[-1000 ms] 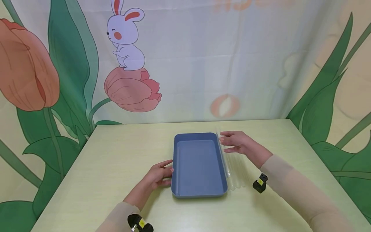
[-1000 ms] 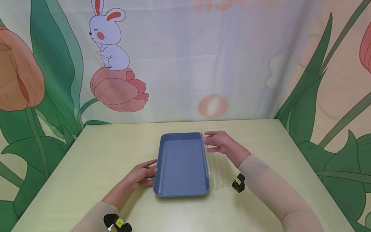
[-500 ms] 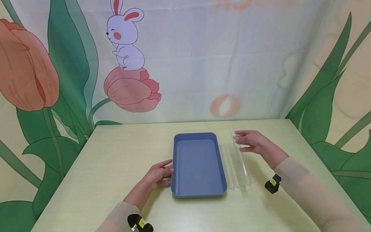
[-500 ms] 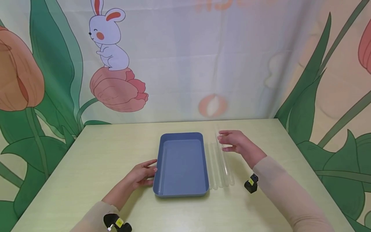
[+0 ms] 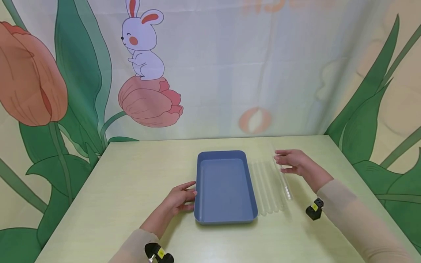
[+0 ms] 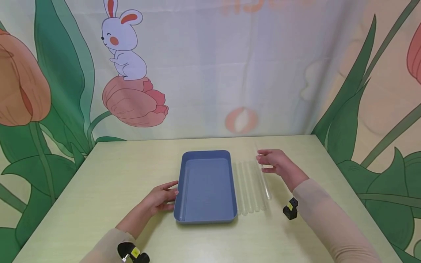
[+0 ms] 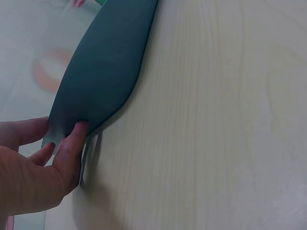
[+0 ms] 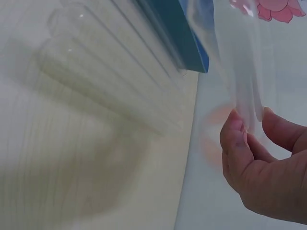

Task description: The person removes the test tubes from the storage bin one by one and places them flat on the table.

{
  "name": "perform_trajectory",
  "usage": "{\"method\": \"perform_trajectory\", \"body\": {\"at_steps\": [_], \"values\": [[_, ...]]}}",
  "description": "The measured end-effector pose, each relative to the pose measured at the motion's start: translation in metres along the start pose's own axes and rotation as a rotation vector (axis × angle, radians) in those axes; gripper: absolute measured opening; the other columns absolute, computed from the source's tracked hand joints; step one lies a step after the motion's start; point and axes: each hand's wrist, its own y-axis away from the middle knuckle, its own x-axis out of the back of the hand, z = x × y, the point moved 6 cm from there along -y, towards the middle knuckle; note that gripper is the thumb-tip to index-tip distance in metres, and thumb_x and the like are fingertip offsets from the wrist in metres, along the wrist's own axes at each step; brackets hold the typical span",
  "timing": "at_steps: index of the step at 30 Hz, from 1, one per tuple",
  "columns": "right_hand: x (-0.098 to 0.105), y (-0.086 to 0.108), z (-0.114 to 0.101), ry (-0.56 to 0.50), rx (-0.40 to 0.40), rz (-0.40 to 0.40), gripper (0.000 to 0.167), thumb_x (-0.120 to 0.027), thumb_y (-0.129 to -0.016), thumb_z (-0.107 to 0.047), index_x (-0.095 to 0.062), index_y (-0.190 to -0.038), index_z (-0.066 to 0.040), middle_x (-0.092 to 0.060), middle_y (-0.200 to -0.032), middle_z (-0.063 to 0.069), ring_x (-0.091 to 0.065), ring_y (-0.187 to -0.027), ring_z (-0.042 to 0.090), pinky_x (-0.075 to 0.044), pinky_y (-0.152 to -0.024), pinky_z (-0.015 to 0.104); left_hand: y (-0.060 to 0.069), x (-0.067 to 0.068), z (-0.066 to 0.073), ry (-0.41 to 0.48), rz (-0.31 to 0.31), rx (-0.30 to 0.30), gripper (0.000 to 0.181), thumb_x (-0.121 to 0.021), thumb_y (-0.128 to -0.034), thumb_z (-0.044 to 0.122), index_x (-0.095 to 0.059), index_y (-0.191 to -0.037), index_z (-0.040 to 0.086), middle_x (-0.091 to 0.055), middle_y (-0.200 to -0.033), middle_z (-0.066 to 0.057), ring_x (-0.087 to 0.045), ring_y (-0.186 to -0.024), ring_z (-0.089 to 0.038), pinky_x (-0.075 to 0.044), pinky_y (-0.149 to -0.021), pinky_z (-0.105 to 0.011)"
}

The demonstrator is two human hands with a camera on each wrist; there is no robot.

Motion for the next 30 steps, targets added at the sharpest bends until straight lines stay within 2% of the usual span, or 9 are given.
{"method": "perform_trajectory", "body": {"at_steps": [3,7,11,23,30], "values": [[0.004,-0.002,0.005,-0.014,-0.003,-0.002,0.062,-0.055,-0.106,-0.02,-0.03,-0.16,-0.001,-0.06,-0.132,0.008,-0.058,-0.099,0.008,-0.056,-0.078,0.02,0.0,0.0,0.0,0.004,-0.001,0.0,0.058,-0.057,-0.0999,0.002,-0.041,-0.155,0.002,-0.049,-0.153,-0.029,-0.069,-0.105,-0.02,-0.062,-0.084,-0.042],[0.008,-0.006,0.014,-0.047,-0.017,-0.012,0.061,-0.055,-0.106,-0.017,-0.03,-0.159,0.0,-0.064,-0.109,-0.006,-0.059,-0.092,0.005,-0.056,-0.076,0.021,0.0,0.0,0.001,0.001,0.0,0.002,0.057,-0.057,-0.0998,0.001,-0.041,-0.155,0.002,-0.048,-0.153,-0.029,-0.068,-0.105,-0.02,-0.062,-0.084,-0.042],[0.009,-0.011,0.022,-0.065,-0.039,-0.004,0.061,-0.056,-0.105,-0.016,-0.031,-0.159,0.001,-0.063,-0.095,-0.011,-0.058,-0.091,0.006,-0.054,-0.075,0.022,0.001,0.0,0.001,0.0,0.001,0.005,0.057,-0.057,-0.0998,0.001,-0.042,-0.155,0.002,-0.048,-0.153,-0.029,-0.068,-0.107,-0.021,-0.062,-0.084,-0.043],[0.004,-0.029,0.045,-0.054,-0.117,0.069,0.056,-0.055,-0.105,-0.009,-0.035,-0.156,0.002,-0.061,-0.089,-0.008,-0.055,-0.087,0.011,-0.053,-0.073,0.025,0.001,0.0,0.0,-0.002,0.006,0.006,0.057,-0.057,-0.1003,0.002,-0.042,-0.155,0.002,-0.049,-0.153,-0.028,-0.069,-0.111,-0.024,-0.062,-0.086,-0.043],[0.004,-0.04,0.054,-0.037,-0.172,0.123,0.054,-0.056,-0.104,-0.007,-0.039,-0.155,0.001,-0.059,-0.088,-0.003,-0.053,-0.084,0.013,-0.052,-0.069,0.024,0.001,0.0,0.0,-0.002,0.01,-0.002,0.057,-0.057,-0.1,0.001,-0.042,-0.155,0.002,-0.05,-0.152,-0.029,-0.069,-0.108,-0.021,-0.062,-0.082,-0.041]]}}
